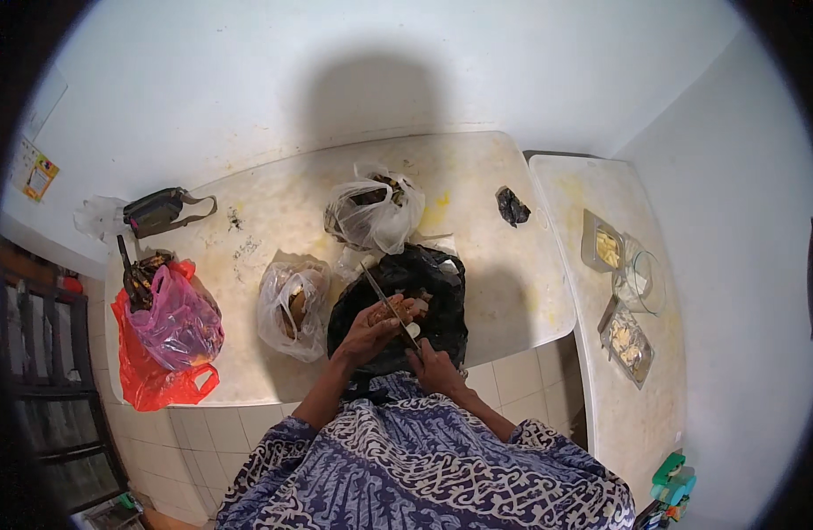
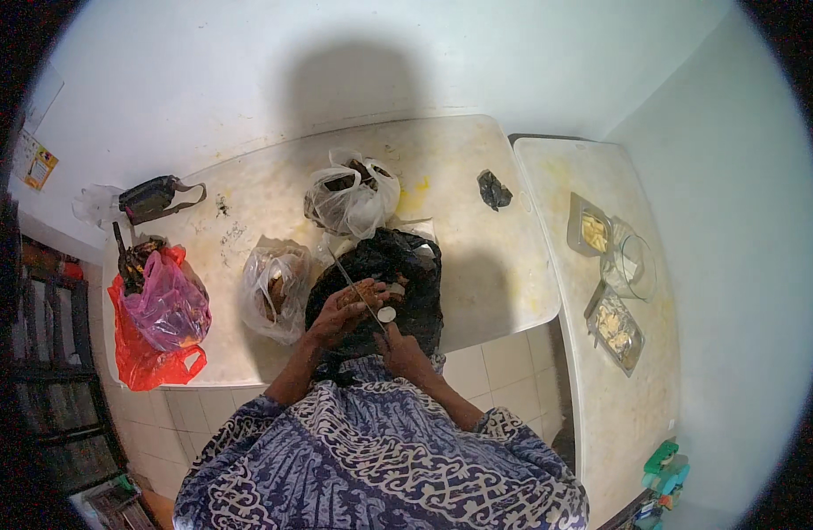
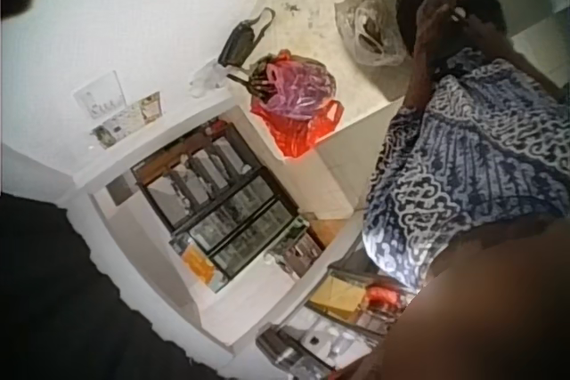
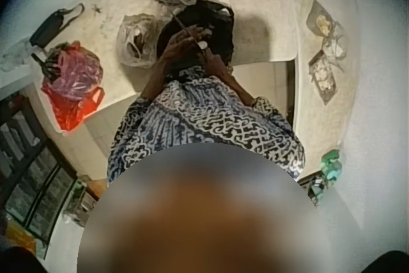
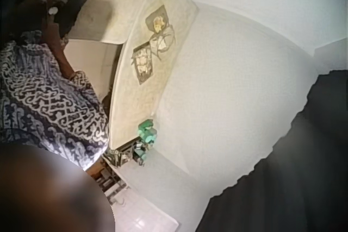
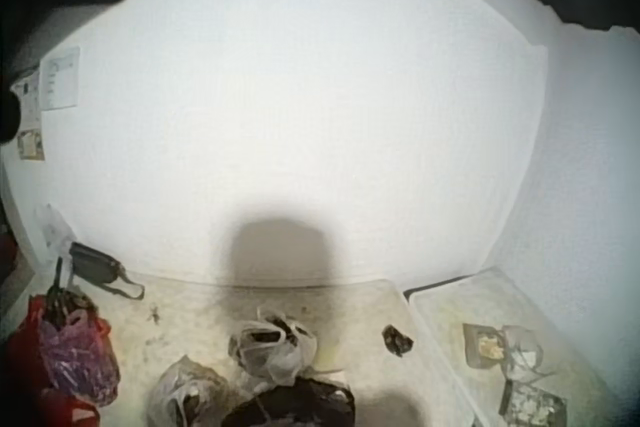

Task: The person takes a vegetable from a white plastic bag and uses a knife to peel and cut it into small pieces over a black bag on a table.

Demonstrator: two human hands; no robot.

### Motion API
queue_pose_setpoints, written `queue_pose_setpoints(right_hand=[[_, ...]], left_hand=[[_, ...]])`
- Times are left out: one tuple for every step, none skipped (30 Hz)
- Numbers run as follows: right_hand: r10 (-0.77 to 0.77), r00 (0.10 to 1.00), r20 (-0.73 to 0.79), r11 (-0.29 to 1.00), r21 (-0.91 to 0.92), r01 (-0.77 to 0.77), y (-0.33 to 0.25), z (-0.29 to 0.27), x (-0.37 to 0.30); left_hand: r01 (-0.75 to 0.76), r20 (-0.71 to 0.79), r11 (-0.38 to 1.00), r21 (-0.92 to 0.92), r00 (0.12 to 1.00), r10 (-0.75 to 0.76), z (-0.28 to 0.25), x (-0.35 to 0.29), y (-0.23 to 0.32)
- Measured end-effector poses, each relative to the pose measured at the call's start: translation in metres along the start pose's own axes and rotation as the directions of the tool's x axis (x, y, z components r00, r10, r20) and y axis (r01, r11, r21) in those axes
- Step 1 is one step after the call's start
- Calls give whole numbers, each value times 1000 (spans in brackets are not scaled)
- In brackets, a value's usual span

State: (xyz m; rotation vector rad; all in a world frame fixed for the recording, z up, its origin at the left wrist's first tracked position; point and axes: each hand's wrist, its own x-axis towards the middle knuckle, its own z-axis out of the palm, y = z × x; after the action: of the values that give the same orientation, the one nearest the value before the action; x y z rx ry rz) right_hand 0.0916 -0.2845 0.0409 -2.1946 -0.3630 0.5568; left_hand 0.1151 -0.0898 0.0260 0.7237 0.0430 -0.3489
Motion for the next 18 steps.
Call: queue_pose_setpoints(right_hand=[[4, 1000, 3, 1000, 1, -4, -4, -2, 0], [11, 999, 35, 1000, 7, -12, -7, -6, 1], [18, 998, 67, 1000, 14, -19, -11, -10, 1], [21, 998, 67, 1000, 14, -22, -13, -13, 0], [13, 996, 89, 1000, 14, -14, -14, -17, 0], [4, 994, 112, 1000, 13, -6, -15, -20, -1], [3, 993, 114, 1000, 14, -5, -16, -23, -2], [6, 990, 139, 1000, 5, -6, -17, -25, -2], [8, 987, 164, 1000, -4, -8, -17, -26, -3], [11, 986, 164, 1000, -3, -11, -15, -27, -5], [-39, 983, 180, 999, -3, 40, -12, -28, -6], [-89, 977, 196, 996, -2, 91, -9, -29, -8], [-88, 976, 198, 996, -2, 90, -9, -30, -9], [-54, 973, 224, 998, -13, 59, -8, -31, -10], [-21, 968, 250, 999, -26, 28, -8, -32, -11], [-20, 968, 250, 999, -25, 27, -7, -33, -11], [-44, 965, 259, 998, -26, 52, -6, -33, -11], [-68, 961, 268, 997, -26, 78, -5, -33, -10]], left_hand=[[3, -3, 1000, -2, 1000, -3, -2, -2, -1], [-17, 22, 1000, -7, 1000, 17, -4, -4, -1], [-38, 46, 999, -13, 998, 38, -6, -6, -1], [-35, 46, 999, -14, 998, 36, -7, -8, 1], [8, 44, 1000, 16, 999, -9, -8, -10, 3], [52, 40, 998, 45, 998, -54, -8, -12, 5], [51, 37, 998, 45, 998, -53, -9, -13, 4], [34, 69, 999, 30, 997, -36, -10, -14, 2], [18, 101, 1000, 14, 995, -19, -12, -15, 1], [21, 100, 1000, 13, 995, -22, -8, -17, 1], [47, 80, 999, 23, 996, -48, -5, -20, 2], [73, 60, 997, 34, 995, -75, -2, -22, 3], [74, 59, 997, 33, 995, -76, -2, -23, 3], [91, 72, 996, 14, 993, -92, -1, -24, 2], [109, 87, 994, -4, 990, -109, -1, -25, 2], [110, 87, 994, -5, 990, -109, -2, -26, 1], [138, 66, 990, 14, 988, -139, -4, -28, 0], [166, 45, 986, 33, 985, -168, -6, -29, -1]])
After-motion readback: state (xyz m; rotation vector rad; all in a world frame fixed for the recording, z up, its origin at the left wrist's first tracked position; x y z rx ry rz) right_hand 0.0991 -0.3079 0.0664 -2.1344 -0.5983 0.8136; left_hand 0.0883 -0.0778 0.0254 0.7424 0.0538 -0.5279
